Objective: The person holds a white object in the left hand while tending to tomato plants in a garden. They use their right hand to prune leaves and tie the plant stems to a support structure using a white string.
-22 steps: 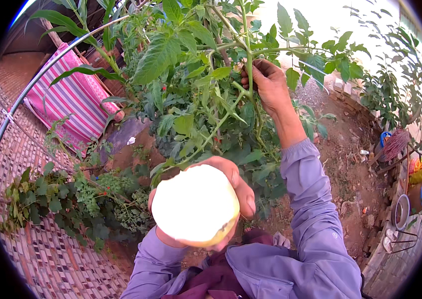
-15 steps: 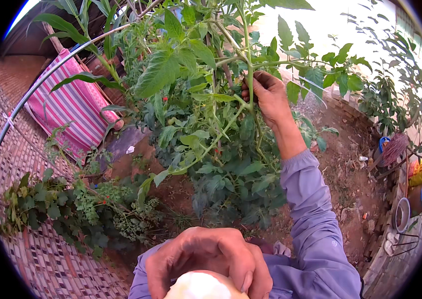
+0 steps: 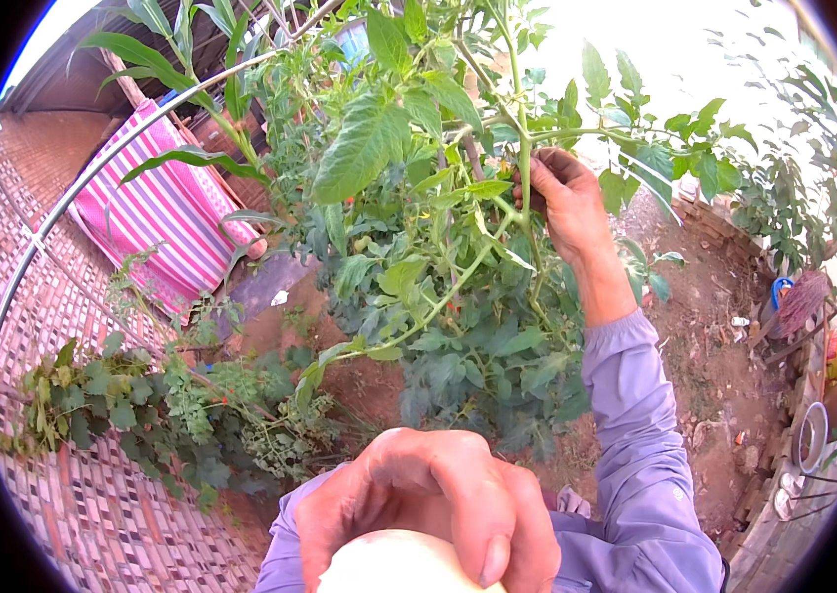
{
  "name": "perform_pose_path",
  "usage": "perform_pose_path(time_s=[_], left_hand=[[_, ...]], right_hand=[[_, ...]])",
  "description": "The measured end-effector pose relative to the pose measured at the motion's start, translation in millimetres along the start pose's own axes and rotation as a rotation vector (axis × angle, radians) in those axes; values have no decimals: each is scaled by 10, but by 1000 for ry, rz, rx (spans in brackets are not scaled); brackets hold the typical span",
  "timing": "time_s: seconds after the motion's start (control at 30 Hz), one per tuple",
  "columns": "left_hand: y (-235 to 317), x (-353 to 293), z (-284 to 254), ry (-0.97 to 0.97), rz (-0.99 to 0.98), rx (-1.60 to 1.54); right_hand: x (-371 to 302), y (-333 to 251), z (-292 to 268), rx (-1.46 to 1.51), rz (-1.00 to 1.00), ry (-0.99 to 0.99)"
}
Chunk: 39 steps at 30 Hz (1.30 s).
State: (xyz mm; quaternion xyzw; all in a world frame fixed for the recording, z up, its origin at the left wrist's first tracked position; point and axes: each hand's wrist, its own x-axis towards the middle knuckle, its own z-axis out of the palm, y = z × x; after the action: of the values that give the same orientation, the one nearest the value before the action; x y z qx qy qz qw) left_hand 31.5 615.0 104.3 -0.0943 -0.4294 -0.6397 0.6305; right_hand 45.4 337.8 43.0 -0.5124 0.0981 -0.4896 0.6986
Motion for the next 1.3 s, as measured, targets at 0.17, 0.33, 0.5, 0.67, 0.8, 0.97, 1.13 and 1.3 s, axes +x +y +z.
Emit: perform_pose_path(time_s=[0.17,0.33,0.5,0.67,0.8,0.97,1.13,1.3], left_hand=[[-73,-21,31,115,-43,-124],[-196,95,-37,-29,147,-150],[194,120,-125,67,-151,199],[569,475,-1084,551,-24,693],[599,743,-1390,670,-10,1238],[583,957,-1514,690,35,1631],[687,1175,-1642,724,-163,1869],[809,1160,-1980,637,-126,1572]], right_hand=[[-7,121,-91,12,14,-43],[5,53,6,15,22,-77],[4,129,-95,129,-11,-46],[-5,340,-181,596,139,106],[-152,319,32,596,118,80],[-181,358,69,566,130,148],[-236,338,-40,525,125,91],[-247,300,-63,411,98,49]])
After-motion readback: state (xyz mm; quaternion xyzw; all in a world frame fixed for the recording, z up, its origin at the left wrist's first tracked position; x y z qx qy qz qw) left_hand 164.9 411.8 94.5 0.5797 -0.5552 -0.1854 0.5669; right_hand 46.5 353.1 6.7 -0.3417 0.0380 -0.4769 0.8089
